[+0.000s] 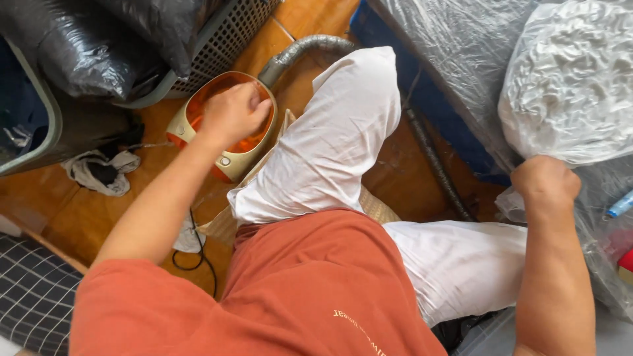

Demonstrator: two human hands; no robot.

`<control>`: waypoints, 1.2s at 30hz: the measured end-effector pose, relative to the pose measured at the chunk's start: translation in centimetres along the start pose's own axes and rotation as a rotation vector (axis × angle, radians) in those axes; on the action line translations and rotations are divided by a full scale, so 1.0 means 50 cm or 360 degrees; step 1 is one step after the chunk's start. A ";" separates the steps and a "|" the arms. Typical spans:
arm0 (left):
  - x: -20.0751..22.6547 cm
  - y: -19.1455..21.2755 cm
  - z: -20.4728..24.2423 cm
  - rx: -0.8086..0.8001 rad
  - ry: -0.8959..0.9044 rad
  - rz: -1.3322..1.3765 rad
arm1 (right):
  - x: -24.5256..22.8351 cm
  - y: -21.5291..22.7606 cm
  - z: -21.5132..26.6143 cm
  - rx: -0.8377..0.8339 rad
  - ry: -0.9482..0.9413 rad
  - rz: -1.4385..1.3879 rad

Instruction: The person is placing a cushion into a plastic bag, using a vacuum to remove air for compression, and then sealing the bag with tape.

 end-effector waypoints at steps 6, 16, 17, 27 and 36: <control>-0.356 -0.119 0.210 -0.0951 0.0707 -0.0806 | 0.030 -0.042 -0.031 0.0084 0.0018 0.0160; -0.380 -0.161 0.249 -0.0422 0.0782 -0.0266 | -0.022 0.011 0.024 0.0151 -0.0020 -0.0112; -0.396 -0.171 0.248 -0.0517 0.0907 -0.0342 | -0.034 0.023 0.033 0.0077 -0.0105 -0.0210; -0.103 -0.062 0.014 -0.0180 0.0523 -0.0200 | -0.061 0.056 0.071 0.0183 -0.0077 -0.0417; 0.683 -0.274 -0.132 -0.1255 0.0517 0.1798 | -0.042 0.044 0.095 0.0546 0.0050 -0.0593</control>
Point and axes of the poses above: each hand's wrist, its own z-axis away from the middle knuckle, its own y-axis out of the back of the hand, x = y × z, the point moved 4 cm from there along -z, towards the middle knuckle, and after that the axes turned 13 degrees about y, right-handed, at the moved point
